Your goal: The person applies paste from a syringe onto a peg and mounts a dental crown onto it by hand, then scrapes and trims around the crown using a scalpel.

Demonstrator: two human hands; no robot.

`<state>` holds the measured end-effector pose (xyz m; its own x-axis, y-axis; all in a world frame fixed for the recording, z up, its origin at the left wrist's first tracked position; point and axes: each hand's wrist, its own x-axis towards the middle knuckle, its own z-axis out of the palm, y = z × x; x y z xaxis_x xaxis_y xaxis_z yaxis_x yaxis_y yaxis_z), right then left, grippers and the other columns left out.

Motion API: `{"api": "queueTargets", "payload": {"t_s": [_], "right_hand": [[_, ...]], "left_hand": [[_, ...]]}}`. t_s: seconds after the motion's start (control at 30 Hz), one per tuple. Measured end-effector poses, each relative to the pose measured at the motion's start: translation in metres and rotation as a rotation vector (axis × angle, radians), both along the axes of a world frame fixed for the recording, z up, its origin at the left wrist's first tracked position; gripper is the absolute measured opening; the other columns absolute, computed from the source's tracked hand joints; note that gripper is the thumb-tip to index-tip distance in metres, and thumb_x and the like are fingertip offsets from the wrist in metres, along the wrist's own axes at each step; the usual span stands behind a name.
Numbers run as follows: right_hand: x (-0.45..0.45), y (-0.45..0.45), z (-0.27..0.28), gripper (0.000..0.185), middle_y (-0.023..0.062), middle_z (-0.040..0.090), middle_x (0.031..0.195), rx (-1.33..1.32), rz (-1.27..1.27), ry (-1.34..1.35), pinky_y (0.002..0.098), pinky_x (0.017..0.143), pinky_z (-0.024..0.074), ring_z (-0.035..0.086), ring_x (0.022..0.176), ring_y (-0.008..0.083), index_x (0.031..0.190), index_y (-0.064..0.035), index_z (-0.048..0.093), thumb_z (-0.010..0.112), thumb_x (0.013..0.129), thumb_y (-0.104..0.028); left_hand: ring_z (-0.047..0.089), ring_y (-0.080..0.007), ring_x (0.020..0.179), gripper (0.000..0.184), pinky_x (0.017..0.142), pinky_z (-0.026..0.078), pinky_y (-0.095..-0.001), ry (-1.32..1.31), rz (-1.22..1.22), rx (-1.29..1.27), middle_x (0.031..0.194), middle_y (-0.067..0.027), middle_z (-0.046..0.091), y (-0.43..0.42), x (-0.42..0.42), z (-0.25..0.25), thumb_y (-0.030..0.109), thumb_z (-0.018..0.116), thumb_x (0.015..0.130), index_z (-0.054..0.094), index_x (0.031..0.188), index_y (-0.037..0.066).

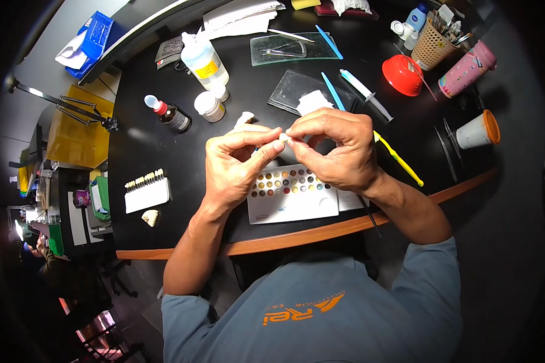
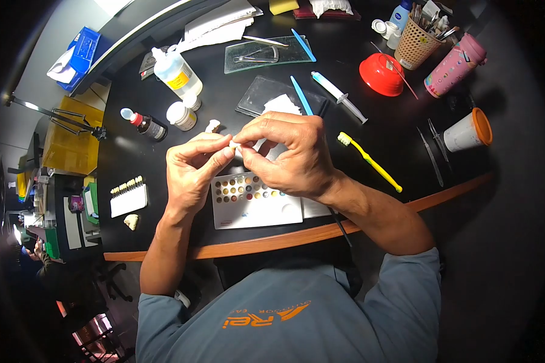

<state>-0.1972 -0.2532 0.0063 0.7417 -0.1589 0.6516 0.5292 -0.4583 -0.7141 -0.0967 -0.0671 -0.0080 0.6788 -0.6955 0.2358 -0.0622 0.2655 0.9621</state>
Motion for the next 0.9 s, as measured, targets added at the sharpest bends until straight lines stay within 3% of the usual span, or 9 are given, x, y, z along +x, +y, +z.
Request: {"api": "queueTargets", "payload": {"t_s": [0.67,0.9], "right_hand": [[0.0018,0.0032,-0.0016,0.02,0.0128,0.076,0.09,0.087,0.016,0.024,0.0265,0.068,0.0619,0.075,0.079,0.0163,0.101,0.0004,0.077,0.08,0.082,0.006],[0.0012,0.0004,0.0004,0.018,0.0129,0.078,0.088,-0.005,0.006,0.038,0.0269,0.067,0.0593,0.076,0.078,0.0169,0.101,-0.0013,0.078,0.082,0.083,0.001]], "left_hand": [[0.071,-0.0171,0.099,0.022,0.091,0.056,-0.0294,-0.097,0.015,0.007,0.107,-0.0129,0.075,0.0035,0.0032,0.003,-0.005,0.079,0.089,0.078,0.111,-0.003],[0.072,-0.0174,0.097,0.022,0.089,0.056,-0.0297,-0.121,0.023,0.03,0.104,-0.0131,0.076,0.0038,0.0037,0.0039,-0.005,0.08,0.088,0.078,0.11,-0.003]]}}
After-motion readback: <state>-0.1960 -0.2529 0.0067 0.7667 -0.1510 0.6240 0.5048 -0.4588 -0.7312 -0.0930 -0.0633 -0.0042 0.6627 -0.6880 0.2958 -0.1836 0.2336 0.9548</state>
